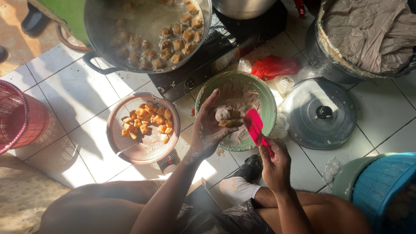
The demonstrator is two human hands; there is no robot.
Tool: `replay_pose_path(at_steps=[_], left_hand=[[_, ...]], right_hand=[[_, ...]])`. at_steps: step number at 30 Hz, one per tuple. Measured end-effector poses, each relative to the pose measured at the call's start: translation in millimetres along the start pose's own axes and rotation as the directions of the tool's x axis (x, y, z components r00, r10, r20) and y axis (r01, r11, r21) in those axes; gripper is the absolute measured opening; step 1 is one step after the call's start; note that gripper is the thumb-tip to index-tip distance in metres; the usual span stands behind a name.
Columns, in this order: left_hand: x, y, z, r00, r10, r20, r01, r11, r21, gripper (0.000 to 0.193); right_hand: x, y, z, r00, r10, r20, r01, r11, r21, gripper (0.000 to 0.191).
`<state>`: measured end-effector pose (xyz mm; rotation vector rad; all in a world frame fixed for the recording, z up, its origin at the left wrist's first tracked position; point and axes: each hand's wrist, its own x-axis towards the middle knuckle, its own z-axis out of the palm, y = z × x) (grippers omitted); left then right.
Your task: The person sits on the floor and uses a pink spatula to scoop batter from a green basin, shapes it into balls by hand, and drops the balls into a wok of hot oil to fry. They repeat the cycle, occasionally retrieving or repositioning fried pieces in the oil.
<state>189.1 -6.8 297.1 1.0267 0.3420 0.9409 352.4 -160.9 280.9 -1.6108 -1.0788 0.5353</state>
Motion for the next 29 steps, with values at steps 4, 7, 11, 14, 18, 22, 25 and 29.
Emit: replay_pose_path(at_steps=[4,7,11,14,18,22,25,29], left_hand=[[15,28,-20,0.976,0.156,0.153,-0.217,0.628,0.747,0.092],[24,46,-30,0.917,0.184,0.354,-0.384,0.163,0.909,0.093],[29,51,-29,0.889,0.15,0.433,-0.44,0.017,0.898,0.091],[29,51,-29,0.882,0.295,0.368,-0.436,0.211,0.875,0.093],[18,39,-22,0.985,0.166,0.04,-0.143,0.669,0.729,0.101],[9,22,-5,0.991,0.129,-0.033,-0.112,0.941,0.32,0.103],[9,13,0,0.979,0.185,-0.082,-0.127,0.878,0.462,0.101],[5,4,-12,0.97,0.184,-0.161,-0.03,0.744,0.667,0.09]], right_hand=[[5,-6,-9,0.999,0.037,0.035,-0.038,0.999,0.023,0.023],[13,-22,-14,0.987,-0.144,0.07,0.16,0.925,-0.345,0.023],[24,-38,-9,0.954,-0.272,0.129,0.301,0.863,-0.405,0.025],[30,-37,-14,0.959,-0.261,0.108,0.282,0.862,-0.421,0.02],[16,-19,-3,0.964,0.178,0.198,-0.235,0.916,0.323,0.029],[-9,-17,22,0.742,0.475,0.473,-0.664,0.427,0.614,0.036],[-16,-26,33,0.684,0.462,0.565,-0.717,0.284,0.636,0.038],[-14,-32,29,0.733,0.415,0.539,-0.679,0.401,0.614,0.044]])
